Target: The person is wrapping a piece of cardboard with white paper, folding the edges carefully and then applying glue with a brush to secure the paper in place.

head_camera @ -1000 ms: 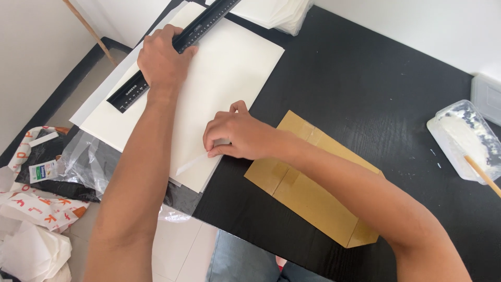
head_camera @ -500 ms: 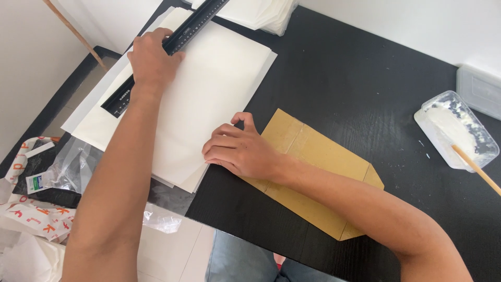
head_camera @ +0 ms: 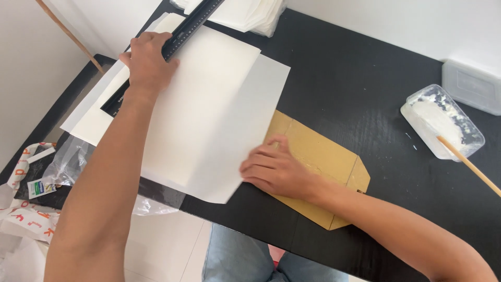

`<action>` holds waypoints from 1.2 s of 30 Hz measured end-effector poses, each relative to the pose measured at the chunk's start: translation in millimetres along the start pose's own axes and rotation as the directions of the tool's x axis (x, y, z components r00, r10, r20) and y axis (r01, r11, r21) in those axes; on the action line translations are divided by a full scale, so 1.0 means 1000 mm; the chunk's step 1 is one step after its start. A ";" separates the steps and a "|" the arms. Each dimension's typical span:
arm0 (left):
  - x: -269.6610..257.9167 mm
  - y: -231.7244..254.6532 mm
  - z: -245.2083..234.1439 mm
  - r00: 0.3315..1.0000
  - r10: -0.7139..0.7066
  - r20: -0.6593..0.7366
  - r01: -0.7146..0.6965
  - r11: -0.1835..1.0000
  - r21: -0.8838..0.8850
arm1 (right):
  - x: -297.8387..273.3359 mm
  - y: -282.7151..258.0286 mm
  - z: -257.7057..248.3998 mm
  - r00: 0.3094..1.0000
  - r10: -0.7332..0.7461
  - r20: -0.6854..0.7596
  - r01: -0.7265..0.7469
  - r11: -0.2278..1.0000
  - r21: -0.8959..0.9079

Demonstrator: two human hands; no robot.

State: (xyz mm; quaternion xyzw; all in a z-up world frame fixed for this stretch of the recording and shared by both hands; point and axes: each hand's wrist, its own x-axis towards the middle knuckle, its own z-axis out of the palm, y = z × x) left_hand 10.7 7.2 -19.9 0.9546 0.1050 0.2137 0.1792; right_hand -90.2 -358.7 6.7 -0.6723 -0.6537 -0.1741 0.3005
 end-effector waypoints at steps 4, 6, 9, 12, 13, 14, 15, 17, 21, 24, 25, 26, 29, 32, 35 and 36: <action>-0.025 0.038 0.008 0.972 0.229 -0.058 -0.212 0.954 0.214 | -0.045 -0.010 -0.028 0.999 0.045 0.027 -0.044 0.997 -0.057; -0.048 0.070 0.014 0.929 0.369 0.018 -0.365 0.910 0.197 | -0.063 -0.018 -0.042 0.986 0.150 0.079 -0.144 0.987 -0.070; -0.096 0.146 0.000 0.882 0.247 0.400 -0.273 0.962 0.006 | -0.110 -0.030 -0.048 0.921 0.379 0.096 -0.359 0.917 -0.177; -0.115 0.188 -0.003 0.820 0.275 0.502 -0.335 0.942 0.031 | -0.129 -0.043 -0.076 0.796 0.598 0.091 -0.549 0.777 -0.308; -0.118 0.195 0.004 0.819 0.279 0.501 -0.339 0.940 0.030 | -0.142 -0.044 -0.084 0.795 0.600 0.088 -0.550 0.775 -0.311; -0.122 0.201 0.012 0.812 0.313 0.493 -0.366 0.931 0.011 | -0.155 -0.045 -0.094 0.688 0.723 0.065 -0.641 0.648 -0.411; -0.125 0.208 0.020 0.803 0.347 0.484 -0.393 0.920 -0.008 | -0.168 -0.047 -0.103 0.565 0.825 0.025 -0.706 0.499 -0.502; -0.131 0.216 0.044 0.798 0.408 0.443 -0.449 0.894 -0.013 | -0.178 -0.054 -0.126 0.402 0.916 -0.006 -0.772 0.335 -0.540; -0.142 0.233 0.072 0.754 0.561 0.341 -0.574 0.816 -0.072 | -0.199 -0.079 -0.162 -0.034 0.994 -0.103 -0.884 -0.078 -0.460; -0.142 0.244 0.079 0.739 0.596 0.316 -0.575 0.801 -0.165 | -0.222 -0.099 -0.159 0.026 0.973 -0.227 -0.910 -0.071 -0.408; -0.143 0.245 0.079 0.735 0.600 0.315 -0.579 0.798 -0.168 | -0.230 -0.101 -0.159 0.022 0.973 -0.231 -0.910 -0.076 -0.407; -0.144 0.247 0.078 0.729 0.624 0.281 -0.597 0.781 -0.184 | -0.237 -0.103 -0.157 0.078 0.960 -0.270 -0.896 -0.051 -0.440; -0.148 0.248 0.079 0.713 0.653 0.255 -0.617 0.757 -0.216 | -0.249 -0.105 -0.156 0.113 0.953 -0.282 -0.874 -0.040 -0.484; -0.148 0.245 0.076 0.708 0.659 0.256 -0.618 0.752 -0.227 | -0.255 -0.103 -0.156 0.169 0.949 -0.267 -0.857 0.007 -0.515; -0.150 0.244 0.071 0.701 0.661 0.269 -0.616 0.751 -0.238 | -0.258 -0.105 -0.156 0.213 0.937 -0.279 -0.849 0.036 -0.528; -0.150 0.244 0.070 0.694 0.663 0.279 -0.618 0.748 -0.241 | -0.259 -0.105 -0.156 0.196 0.936 -0.291 -0.856 0.018 -0.517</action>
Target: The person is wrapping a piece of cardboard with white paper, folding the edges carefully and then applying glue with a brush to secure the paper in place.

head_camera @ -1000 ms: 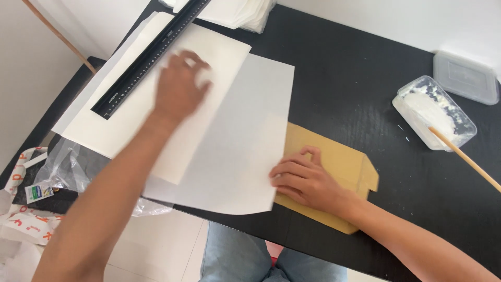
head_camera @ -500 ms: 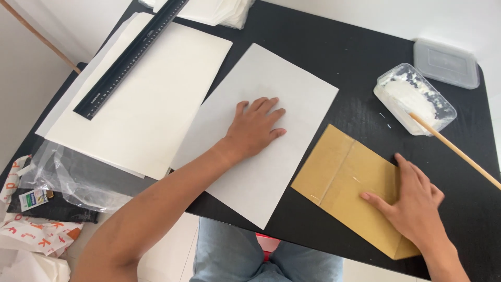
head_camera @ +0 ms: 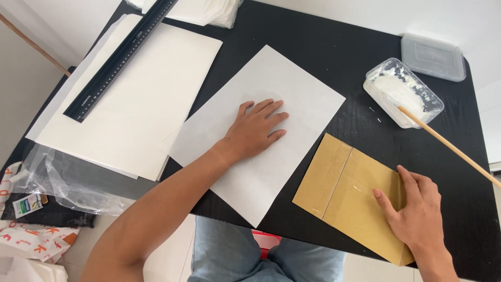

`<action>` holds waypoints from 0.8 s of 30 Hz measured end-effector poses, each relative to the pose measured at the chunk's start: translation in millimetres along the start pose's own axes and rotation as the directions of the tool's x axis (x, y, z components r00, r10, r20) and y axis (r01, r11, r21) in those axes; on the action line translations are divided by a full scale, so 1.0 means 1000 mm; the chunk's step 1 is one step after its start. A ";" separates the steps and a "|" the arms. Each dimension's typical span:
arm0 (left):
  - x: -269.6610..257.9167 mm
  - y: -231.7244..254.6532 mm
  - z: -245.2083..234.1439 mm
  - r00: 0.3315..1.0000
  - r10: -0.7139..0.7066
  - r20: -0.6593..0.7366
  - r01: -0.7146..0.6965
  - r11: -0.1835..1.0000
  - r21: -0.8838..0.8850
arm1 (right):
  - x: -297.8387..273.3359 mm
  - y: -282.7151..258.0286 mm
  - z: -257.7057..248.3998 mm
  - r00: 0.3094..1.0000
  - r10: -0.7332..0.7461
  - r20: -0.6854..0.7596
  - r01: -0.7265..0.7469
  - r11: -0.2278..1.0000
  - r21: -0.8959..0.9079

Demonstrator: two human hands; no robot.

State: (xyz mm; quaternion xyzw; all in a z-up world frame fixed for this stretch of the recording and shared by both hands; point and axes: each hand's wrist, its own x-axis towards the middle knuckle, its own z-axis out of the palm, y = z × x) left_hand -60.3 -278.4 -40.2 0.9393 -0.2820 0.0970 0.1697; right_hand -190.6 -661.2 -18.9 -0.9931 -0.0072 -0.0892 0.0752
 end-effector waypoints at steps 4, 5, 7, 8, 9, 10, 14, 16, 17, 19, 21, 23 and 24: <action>-0.001 0.001 0.002 1.000 0.005 -0.004 -0.005 1.000 -0.006 | 0.005 0.009 0.006 1.000 -0.013 -0.005 0.014 1.000 0.021; 0.000 0.002 0.002 1.000 -0.006 -0.022 0.006 1.000 0.019 | 0.006 0.011 0.007 1.000 0.025 0.010 -0.025 1.000 -0.007; -0.001 0.003 0.001 0.999 -0.022 -0.043 0.024 0.999 0.048 | 0.010 0.012 0.007 0.998 0.057 0.023 -0.056 0.998 -0.032; -0.002 0.005 0.001 0.992 -0.029 -0.126 0.044 0.992 0.122 | 0.011 0.011 0.005 0.995 0.087 0.048 -0.086 0.996 -0.013; -0.003 0.006 0.000 0.978 -0.029 -0.208 0.070 0.979 0.193 | 0.012 0.011 0.003 0.990 0.116 0.074 -0.117 0.993 0.006; -0.002 0.005 0.001 0.977 -0.031 -0.209 0.073 0.978 0.195 | 0.016 0.005 -0.007 0.991 0.113 0.074 -0.114 0.993 0.008; 0.002 0.004 0.006 1.000 0.020 -0.020 -0.019 0.999 0.042 | 0.022 0.007 -0.031 0.946 0.286 0.154 -0.298 0.953 0.060; 0.003 0.007 0.006 0.998 0.056 0.032 -0.055 0.998 -0.004 | 0.027 0.015 -0.035 0.961 0.259 0.097 -0.269 0.958 0.100; 0.002 0.009 0.005 0.996 0.077 0.039 -0.069 0.982 -0.174 | 0.031 0.018 -0.038 0.969 0.242 0.053 -0.248 0.940 0.233; 0.003 0.008 0.002 0.995 0.096 0.038 -0.077 0.938 -0.338 | 0.046 0.017 -0.043 0.973 0.229 0.003 -0.214 0.906 0.365; 0.004 0.002 -0.001 0.981 0.028 -0.194 -0.061 0.984 -0.168 | 0.065 0.009 -0.048 0.991 0.134 -0.025 -0.111 0.899 0.424; 0.001 -0.011 -0.008 0.987 -0.111 -0.118 0.097 0.988 -0.117 | 0.083 -0.017 -0.048 0.994 0.107 0.028 -0.105 0.832 0.545; 0.001 -0.018 -0.012 0.966 -0.254 -0.052 0.251 0.967 -0.053 | 0.094 -0.030 -0.048 0.995 0.067 0.073 -0.099 0.749 0.655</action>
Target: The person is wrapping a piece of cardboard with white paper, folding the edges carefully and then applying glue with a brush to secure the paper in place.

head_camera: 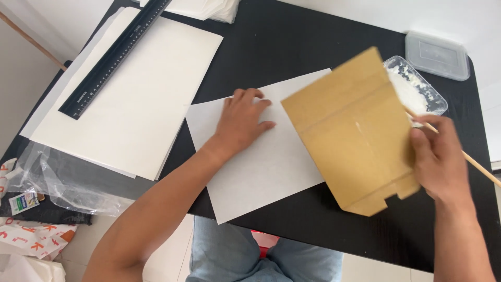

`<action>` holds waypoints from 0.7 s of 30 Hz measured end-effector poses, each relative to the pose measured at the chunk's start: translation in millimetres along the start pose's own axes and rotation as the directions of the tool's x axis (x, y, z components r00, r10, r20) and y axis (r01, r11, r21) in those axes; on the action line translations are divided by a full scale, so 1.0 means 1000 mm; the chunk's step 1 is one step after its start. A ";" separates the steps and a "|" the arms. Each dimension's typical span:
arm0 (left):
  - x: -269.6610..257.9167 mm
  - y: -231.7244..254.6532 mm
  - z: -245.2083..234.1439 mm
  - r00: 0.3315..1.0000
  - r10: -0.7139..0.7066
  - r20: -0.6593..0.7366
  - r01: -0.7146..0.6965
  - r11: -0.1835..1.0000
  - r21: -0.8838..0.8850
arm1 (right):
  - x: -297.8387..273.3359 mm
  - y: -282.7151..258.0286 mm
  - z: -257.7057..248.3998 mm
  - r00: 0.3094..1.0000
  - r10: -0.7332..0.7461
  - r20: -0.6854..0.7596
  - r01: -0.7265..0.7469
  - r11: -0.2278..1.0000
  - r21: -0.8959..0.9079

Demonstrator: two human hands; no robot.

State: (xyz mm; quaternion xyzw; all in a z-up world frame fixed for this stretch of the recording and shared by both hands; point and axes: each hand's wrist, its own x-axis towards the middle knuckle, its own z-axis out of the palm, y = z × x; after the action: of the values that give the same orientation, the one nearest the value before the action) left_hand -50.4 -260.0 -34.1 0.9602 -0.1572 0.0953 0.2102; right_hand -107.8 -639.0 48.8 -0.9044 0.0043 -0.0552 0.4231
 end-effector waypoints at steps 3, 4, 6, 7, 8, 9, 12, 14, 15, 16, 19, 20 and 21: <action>-0.003 -0.005 -0.005 0.997 -0.003 0.074 0.007 0.998 -0.060 | 0.022 -0.023 0.021 0.991 0.069 0.115 -0.092 0.975 0.204; -0.006 0.002 -0.013 0.997 -0.010 0.073 0.014 0.998 -0.056 | 0.030 -0.023 0.030 0.990 0.066 0.121 -0.090 0.974 0.207; -0.010 0.016 -0.027 0.994 -0.067 0.090 0.092 0.944 -0.316 | 0.043 -0.020 0.045 0.998 0.042 0.054 -0.053 0.977 0.204; -0.011 0.010 -0.023 0.994 -0.068 0.091 0.094 0.944 -0.316 | 0.043 -0.023 0.053 0.998 0.043 0.056 -0.053 0.977 0.205; -0.010 0.003 -0.019 0.999 -0.023 -0.031 0.015 0.973 -0.229 | 0.044 -0.025 0.061 0.997 0.049 0.061 -0.060 0.979 0.193; -0.010 -0.003 -0.015 0.988 0.035 -0.148 -0.055 0.990 -0.132 | 0.045 -0.028 0.069 0.996 0.054 0.067 -0.066 0.981 0.182; -0.011 -0.010 -0.039 0.968 -0.112 0.224 0.141 0.983 -0.120 | 0.039 -0.014 0.079 0.989 0.032 0.146 -0.060 0.980 0.188; -0.011 -0.011 -0.047 0.955 -0.109 0.278 0.139 0.986 -0.091 | 0.038 -0.016 0.082 0.985 0.047 0.166 -0.081 0.975 0.206; -0.011 -0.011 -0.050 0.938 -0.105 0.330 0.133 0.989 -0.061 | 0.037 -0.016 0.082 0.981 0.060 0.184 -0.102 0.969 0.224; -0.010 -0.010 -0.046 0.937 -0.108 0.331 0.135 0.989 -0.059 | 0.037 -0.017 0.082 0.981 0.060 0.187 -0.102 0.969 0.226; -0.011 -0.005 -0.037 0.961 -0.070 0.268 0.086 0.995 -0.047 | 0.035 -0.018 0.084 0.986 0.041 0.159 -0.063 0.989 0.135; -0.011 -0.002 -0.037 0.962 -0.065 0.264 0.078 0.996 -0.041 | 0.035 -0.016 0.084 0.985 0.025 0.169 -0.051 0.987 0.154; -0.011 0.001 -0.037 0.964 -0.059 0.260 0.070 0.997 -0.034 | 0.035 -0.013 0.085 0.984 0.008 0.179 -0.039 0.984 0.173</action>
State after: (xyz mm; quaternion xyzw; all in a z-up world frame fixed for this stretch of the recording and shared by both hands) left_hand -65.4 -241.7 -3.7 0.9644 -0.1539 -0.0410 0.2113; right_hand -64.7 -567.2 8.0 -0.8646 -0.0276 0.0306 0.5007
